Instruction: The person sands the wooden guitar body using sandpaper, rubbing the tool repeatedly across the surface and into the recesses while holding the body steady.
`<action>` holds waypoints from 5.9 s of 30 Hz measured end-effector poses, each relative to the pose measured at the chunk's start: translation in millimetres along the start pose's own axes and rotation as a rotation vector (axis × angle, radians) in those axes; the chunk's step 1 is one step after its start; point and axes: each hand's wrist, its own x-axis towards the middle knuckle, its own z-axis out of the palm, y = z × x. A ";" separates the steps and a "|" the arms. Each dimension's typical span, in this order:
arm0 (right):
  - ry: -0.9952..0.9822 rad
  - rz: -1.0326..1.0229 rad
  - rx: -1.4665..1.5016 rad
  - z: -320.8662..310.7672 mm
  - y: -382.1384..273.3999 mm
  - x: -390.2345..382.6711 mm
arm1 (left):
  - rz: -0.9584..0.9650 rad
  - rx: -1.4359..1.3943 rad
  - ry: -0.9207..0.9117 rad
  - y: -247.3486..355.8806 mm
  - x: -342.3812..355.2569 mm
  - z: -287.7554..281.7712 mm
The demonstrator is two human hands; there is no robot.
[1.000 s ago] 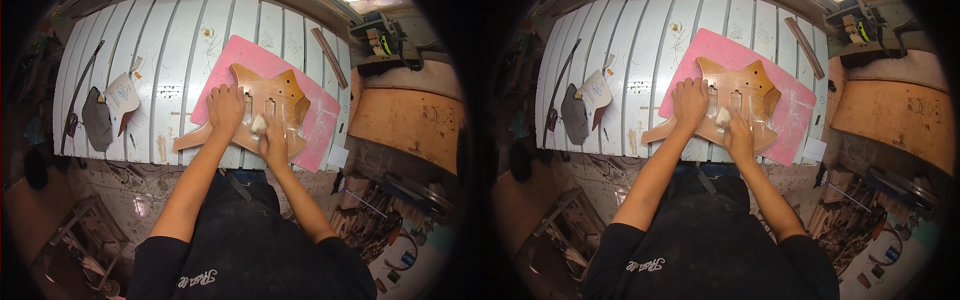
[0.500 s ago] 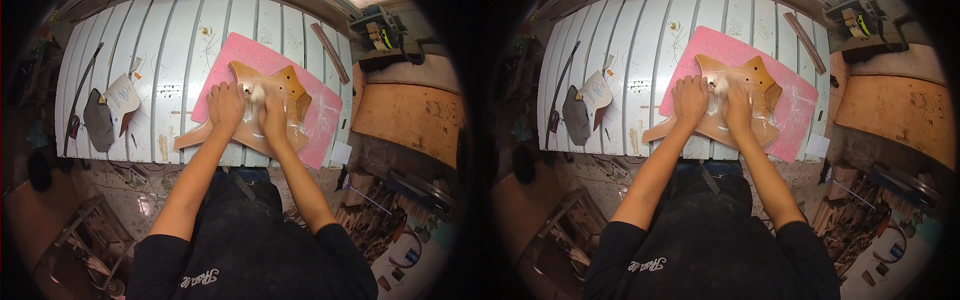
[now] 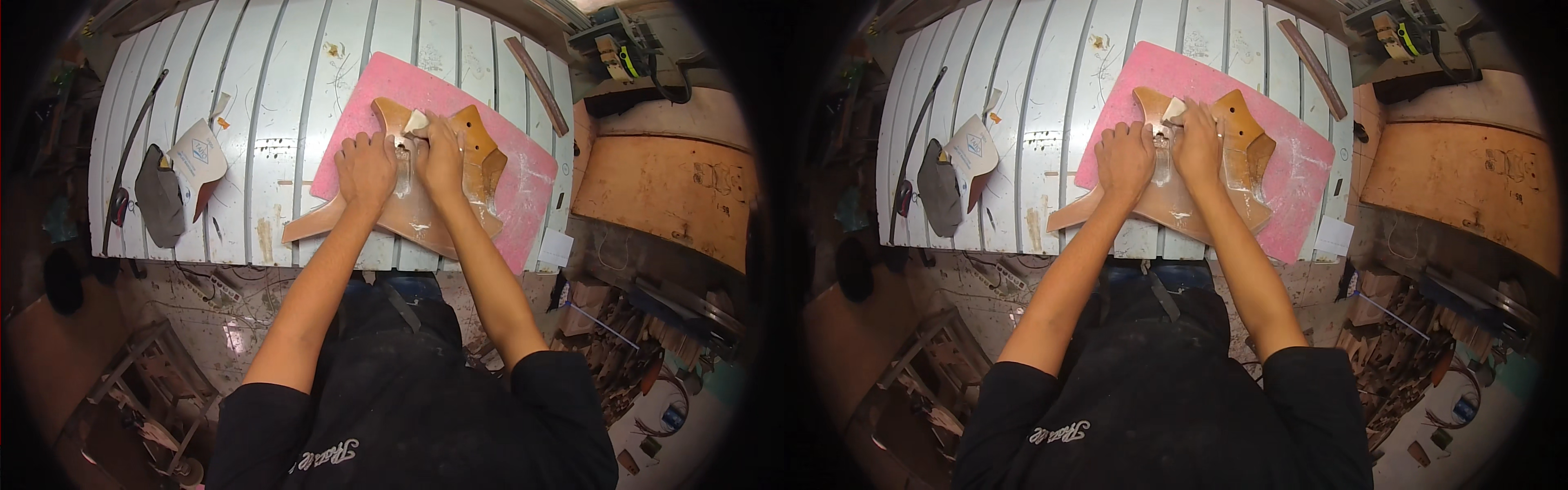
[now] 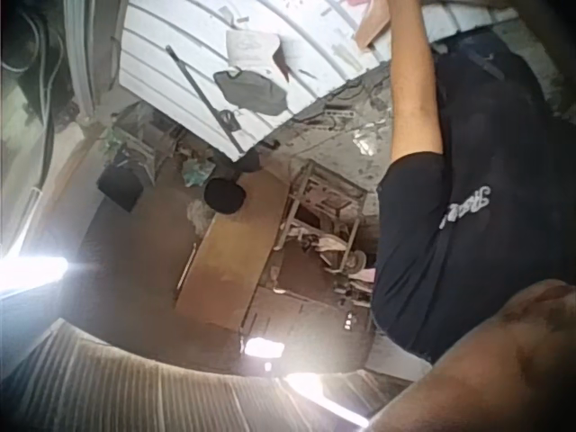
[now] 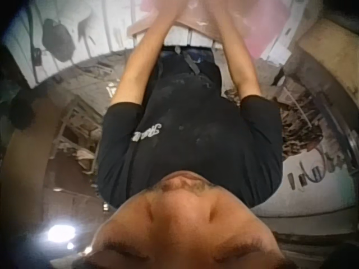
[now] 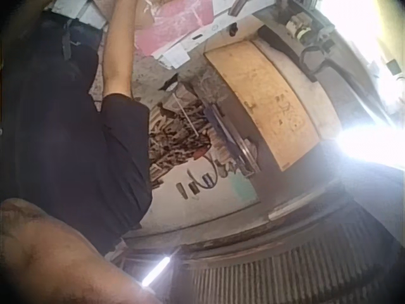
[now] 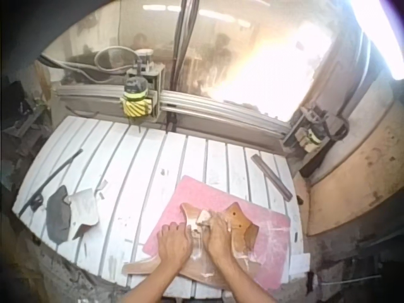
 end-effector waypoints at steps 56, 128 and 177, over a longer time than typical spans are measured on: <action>-0.095 -0.154 -0.061 -22.3 -9.0 -99.4 | -0.041 0.024 0.011 -4.8 -0.7 0.7; 0.467 0.182 -0.249 -46.4 76.4 -133.9 | 1.169 0.036 -0.482 17.1 -80.0 21.5; 0.268 0.301 -0.215 -74.6 72.7 -119.6 | 0.456 0.062 -0.123 -43.4 -86.2 -24.3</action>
